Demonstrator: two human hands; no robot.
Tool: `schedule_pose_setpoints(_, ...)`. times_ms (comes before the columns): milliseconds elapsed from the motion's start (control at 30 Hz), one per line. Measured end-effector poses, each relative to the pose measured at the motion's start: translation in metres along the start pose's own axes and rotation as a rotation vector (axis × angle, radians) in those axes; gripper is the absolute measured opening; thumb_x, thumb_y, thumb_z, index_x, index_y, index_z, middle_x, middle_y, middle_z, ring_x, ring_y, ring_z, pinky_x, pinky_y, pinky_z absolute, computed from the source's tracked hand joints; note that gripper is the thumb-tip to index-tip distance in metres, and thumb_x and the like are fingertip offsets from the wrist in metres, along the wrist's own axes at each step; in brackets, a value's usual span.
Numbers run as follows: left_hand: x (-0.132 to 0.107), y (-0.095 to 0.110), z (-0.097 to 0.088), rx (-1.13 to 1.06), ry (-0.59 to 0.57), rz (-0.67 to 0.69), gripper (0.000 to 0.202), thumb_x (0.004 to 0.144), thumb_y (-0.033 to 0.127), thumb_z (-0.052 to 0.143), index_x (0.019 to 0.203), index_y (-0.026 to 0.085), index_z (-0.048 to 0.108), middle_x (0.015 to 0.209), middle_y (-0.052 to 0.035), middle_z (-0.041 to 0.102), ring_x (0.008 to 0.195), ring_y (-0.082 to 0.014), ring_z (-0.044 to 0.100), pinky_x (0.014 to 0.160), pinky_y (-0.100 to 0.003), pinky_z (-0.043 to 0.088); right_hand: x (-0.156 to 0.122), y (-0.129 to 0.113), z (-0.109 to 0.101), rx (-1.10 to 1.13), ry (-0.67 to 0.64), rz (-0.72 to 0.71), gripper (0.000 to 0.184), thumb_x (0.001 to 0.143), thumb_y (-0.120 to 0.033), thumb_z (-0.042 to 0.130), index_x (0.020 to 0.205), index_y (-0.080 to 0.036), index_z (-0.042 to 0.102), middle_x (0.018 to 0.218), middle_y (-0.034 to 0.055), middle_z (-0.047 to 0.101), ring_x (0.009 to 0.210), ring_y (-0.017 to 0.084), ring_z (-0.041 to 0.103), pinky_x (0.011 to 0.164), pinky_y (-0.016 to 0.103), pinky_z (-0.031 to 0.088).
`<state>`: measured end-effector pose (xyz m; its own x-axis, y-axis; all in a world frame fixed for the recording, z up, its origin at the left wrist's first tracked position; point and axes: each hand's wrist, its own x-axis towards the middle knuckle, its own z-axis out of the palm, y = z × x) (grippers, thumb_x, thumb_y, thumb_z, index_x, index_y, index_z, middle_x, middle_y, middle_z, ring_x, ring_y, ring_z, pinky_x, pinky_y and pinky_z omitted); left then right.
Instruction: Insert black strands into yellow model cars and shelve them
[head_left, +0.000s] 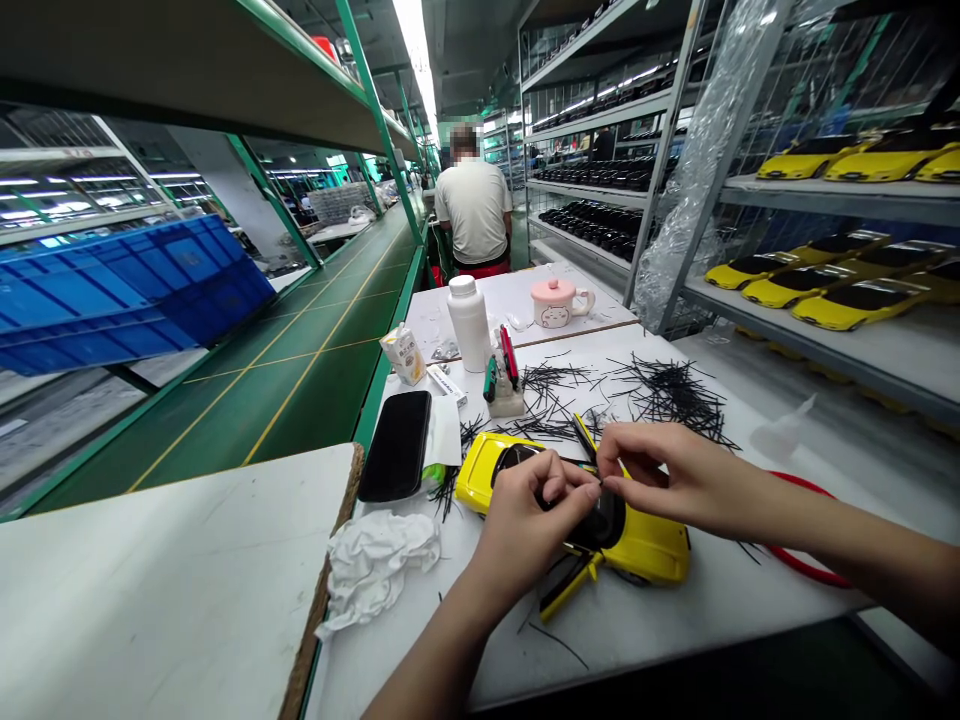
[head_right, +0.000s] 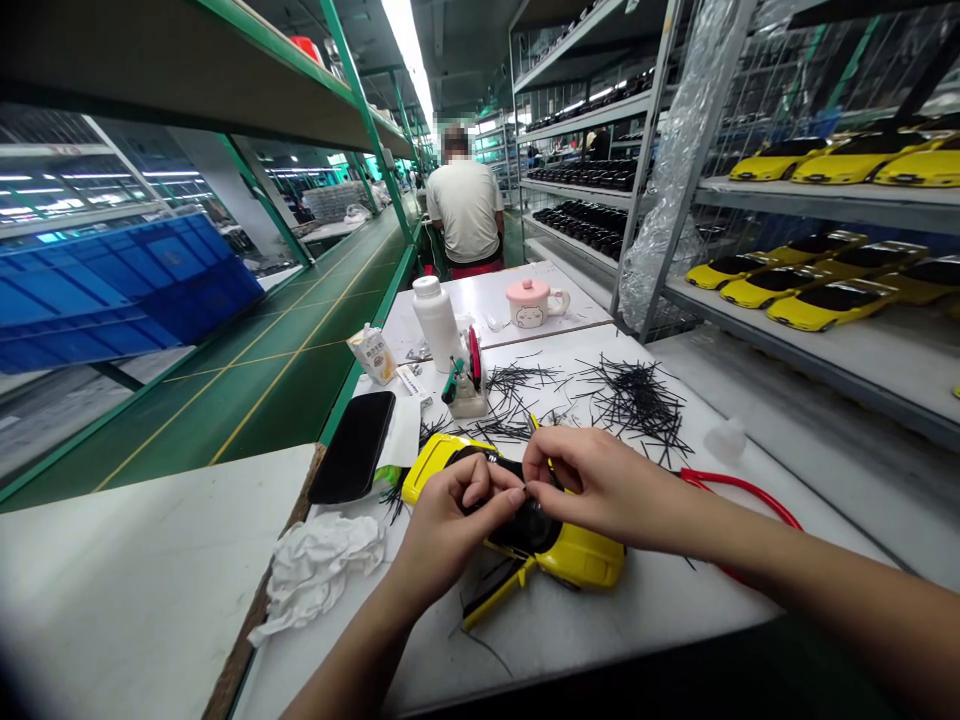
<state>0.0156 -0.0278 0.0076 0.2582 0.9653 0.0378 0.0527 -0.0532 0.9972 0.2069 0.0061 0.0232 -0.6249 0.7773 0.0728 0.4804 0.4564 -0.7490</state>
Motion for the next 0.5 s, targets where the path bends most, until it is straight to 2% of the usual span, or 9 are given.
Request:
schedule_pose_setpoints(133, -0.001, 0.001, 0.001, -0.042, -0.028, -0.002, 0.040, 0.078, 0.017, 0.065, 0.062, 0.020, 0.029, 0.090, -0.0077, 0.071, 0.075, -0.0144, 0.061, 0.070, -0.026, 0.046, -0.003, -0.004, 0.002, -0.111, 0.036, -0.072, 0.009, 0.078, -0.013, 0.053, 0.074, -0.021, 0.051, 0.068, -0.0028, 0.052, 0.057, 0.010, 0.042, 0.052, 0.022, 0.031)
schedule_pose_setpoints(233, -0.002, 0.001, 0.000, -0.076, -0.071, 0.015, 0.038, 0.078, 0.015, 0.064, 0.064, 0.021, 0.029, 0.099, -0.0099, 0.070, 0.083, -0.0176, 0.064, 0.074, -0.029, 0.048, -0.005, -0.005, 0.004, -0.161, 0.072, -0.144, 0.011, 0.079, -0.011, 0.053, 0.074, -0.021, 0.050, 0.068, -0.0035, 0.051, 0.057, 0.009, 0.042, 0.052, 0.021, 0.030)
schedule_pose_setpoints(400, -0.004, 0.004, -0.001, 0.042, -0.041, 0.038, 0.041, 0.078, 0.012, 0.060, 0.060, 0.021, 0.024, 0.086, -0.0063, 0.069, 0.078, -0.0156, 0.062, 0.071, -0.026, 0.046, -0.008, -0.006, 0.010, -0.164, 0.103, -0.241, 0.012, 0.082, -0.010, 0.052, 0.077, -0.021, 0.049, 0.070, -0.0036, 0.050, 0.056, 0.008, 0.040, 0.052, 0.021, 0.029)
schedule_pose_setpoints(500, -0.006, 0.007, -0.002, 0.108, -0.043, 0.047, 0.041, 0.076, 0.010, 0.059, 0.058, 0.021, 0.023, 0.084, -0.0047, 0.070, 0.074, -0.0134, 0.060, 0.068, -0.024, 0.045, -0.008, -0.006, 0.011, -0.140, 0.112, -0.231, 0.012, 0.082, -0.011, 0.051, 0.077, -0.021, 0.048, 0.069, -0.0038, 0.049, 0.055, 0.009, 0.038, 0.051, 0.021, 0.029)
